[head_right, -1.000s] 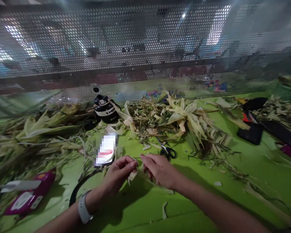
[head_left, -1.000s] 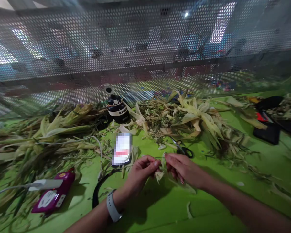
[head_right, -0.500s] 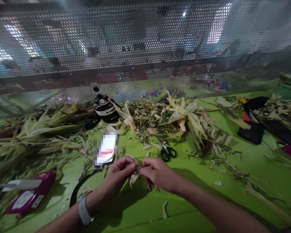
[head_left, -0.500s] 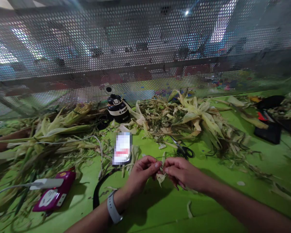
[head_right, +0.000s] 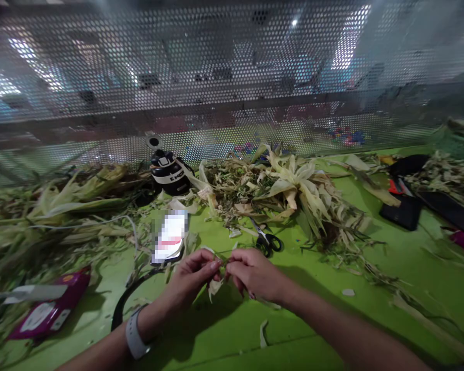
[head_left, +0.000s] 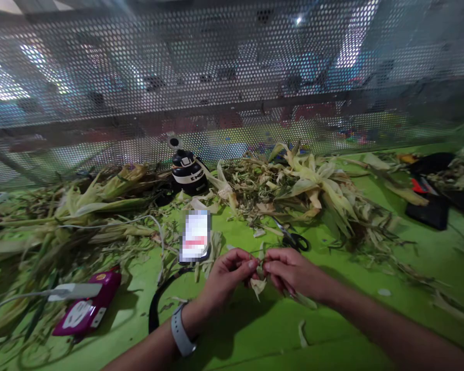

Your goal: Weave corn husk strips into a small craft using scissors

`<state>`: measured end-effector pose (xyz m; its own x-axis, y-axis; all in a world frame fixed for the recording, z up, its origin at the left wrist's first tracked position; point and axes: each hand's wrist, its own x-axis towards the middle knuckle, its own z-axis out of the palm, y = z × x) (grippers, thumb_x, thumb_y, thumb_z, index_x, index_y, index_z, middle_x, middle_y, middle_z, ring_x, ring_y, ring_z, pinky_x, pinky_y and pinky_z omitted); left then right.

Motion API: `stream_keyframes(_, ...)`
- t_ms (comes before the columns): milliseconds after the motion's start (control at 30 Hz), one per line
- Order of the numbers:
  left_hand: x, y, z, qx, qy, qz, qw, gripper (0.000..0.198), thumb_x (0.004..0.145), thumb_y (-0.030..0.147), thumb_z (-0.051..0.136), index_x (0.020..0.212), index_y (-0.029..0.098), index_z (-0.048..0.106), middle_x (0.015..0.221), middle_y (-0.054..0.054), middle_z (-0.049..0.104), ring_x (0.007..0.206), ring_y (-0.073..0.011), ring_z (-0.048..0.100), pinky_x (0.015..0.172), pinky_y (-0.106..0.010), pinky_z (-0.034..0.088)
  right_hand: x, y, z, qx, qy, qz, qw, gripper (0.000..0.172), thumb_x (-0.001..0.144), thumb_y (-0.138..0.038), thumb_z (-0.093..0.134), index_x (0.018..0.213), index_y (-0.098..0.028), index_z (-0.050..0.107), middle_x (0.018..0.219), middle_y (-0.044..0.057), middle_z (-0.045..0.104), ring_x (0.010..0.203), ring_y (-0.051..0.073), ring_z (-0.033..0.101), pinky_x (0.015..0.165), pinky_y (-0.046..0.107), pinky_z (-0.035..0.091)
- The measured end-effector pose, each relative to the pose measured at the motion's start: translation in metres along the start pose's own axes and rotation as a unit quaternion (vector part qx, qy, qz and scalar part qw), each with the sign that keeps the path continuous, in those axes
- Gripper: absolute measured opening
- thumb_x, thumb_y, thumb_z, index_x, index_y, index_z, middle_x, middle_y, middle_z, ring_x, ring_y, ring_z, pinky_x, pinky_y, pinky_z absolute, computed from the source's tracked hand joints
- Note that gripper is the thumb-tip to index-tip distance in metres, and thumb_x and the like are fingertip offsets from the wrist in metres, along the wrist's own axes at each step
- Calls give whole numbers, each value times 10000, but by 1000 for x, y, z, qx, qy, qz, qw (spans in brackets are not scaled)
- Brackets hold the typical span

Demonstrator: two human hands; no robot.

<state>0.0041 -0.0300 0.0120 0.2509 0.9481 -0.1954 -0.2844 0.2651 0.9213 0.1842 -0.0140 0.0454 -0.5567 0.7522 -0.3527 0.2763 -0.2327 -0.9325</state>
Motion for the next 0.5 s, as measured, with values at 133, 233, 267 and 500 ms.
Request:
stream_keyframes(133, 1, -3, -2, -5, 3, 1, 1000, 272, 672, 352, 783, 715, 141, 618, 570, 11, 645, 527, -88, 550, 524, -199, 410, 0, -1, -3, -42, 24, -28, 998, 167, 854, -207, 445, 714, -163, 524, 492, -62, 477, 382, 58, 363, 396, 178, 285)
stream_keyframes(233, 1, -4, -2, -5, 1, -3, 1000, 267, 678, 353, 780, 713, 143, 619, 554, 13, 641, 512, -87, 547, 520, -198, 408, 0, 0, -5, -99, 66, -53, 991, 127, 868, -224, 465, 780, -163, 535, 546, -45, 498, 468, 78, 427, 446, 189, 299)
stream_keyframes(267, 1, -4, -2, -5, -2, -5, 1000, 262, 683, 351, 777, 715, 143, 621, 554, 12, 643, 511, -85, 546, 522, -197, 408, 0, 1, -6, -114, 70, -55, 990, 131, 880, -237, 457, 805, -164, 537, 565, -36, 512, 497, 88, 450, 461, 195, 304)
stream_keyframes(500, 0, -3, -1, -11, -6, -13, 1000, 289, 666, 372, 787, 706, 141, 617, 541, 14, 633, 500, -82, 536, 514, -197, 399, 2, 4, -9, -153, 53, -51, 985, 177, 907, -273, 443, 1027, -185, 538, 643, -27, 510, 568, 116, 452, 497, 216, 307)
